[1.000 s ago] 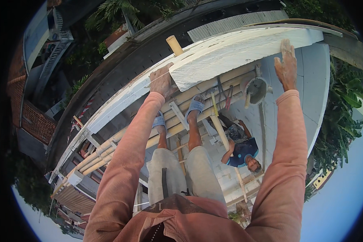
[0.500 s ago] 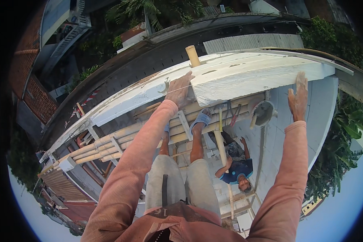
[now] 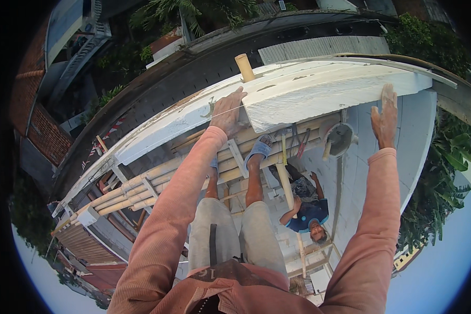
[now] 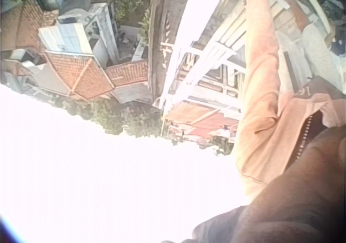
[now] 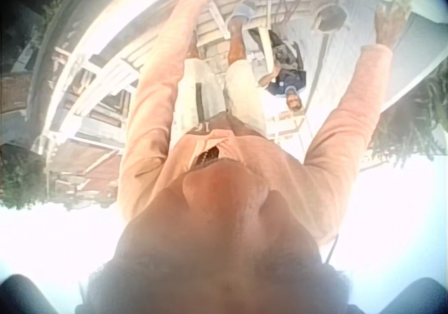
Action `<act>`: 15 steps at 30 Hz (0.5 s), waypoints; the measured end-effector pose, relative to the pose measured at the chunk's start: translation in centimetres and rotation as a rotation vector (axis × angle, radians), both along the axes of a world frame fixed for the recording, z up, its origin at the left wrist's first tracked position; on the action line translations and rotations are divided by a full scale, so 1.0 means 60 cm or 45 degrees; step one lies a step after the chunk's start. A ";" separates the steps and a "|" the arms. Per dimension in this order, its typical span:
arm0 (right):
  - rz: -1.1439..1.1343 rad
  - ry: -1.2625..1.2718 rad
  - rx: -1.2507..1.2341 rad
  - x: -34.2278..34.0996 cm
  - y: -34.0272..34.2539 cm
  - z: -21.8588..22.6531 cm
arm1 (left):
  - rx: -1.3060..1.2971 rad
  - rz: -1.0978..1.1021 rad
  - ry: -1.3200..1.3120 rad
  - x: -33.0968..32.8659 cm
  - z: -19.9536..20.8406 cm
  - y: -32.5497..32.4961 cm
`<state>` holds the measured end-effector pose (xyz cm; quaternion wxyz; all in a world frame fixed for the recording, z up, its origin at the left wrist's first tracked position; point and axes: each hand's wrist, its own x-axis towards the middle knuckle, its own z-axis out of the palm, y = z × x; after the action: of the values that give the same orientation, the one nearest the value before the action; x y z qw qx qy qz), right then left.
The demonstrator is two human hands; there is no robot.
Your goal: The person applies mortar onto the top of a wall using a trowel, receives concrete blocks from a coworker below, places them on the mortar, and marks a block using a nail.
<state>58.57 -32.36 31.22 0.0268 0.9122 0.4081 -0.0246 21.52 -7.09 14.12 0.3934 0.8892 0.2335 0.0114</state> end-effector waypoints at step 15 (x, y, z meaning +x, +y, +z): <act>0.066 -0.095 0.003 0.001 -0.002 -0.003 | 0.025 -0.041 -0.009 0.001 -0.011 -0.002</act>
<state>58.63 -32.50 31.01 0.0415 0.9016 0.4304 0.0108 21.60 -7.19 13.45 0.3856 0.8965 0.2178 0.0104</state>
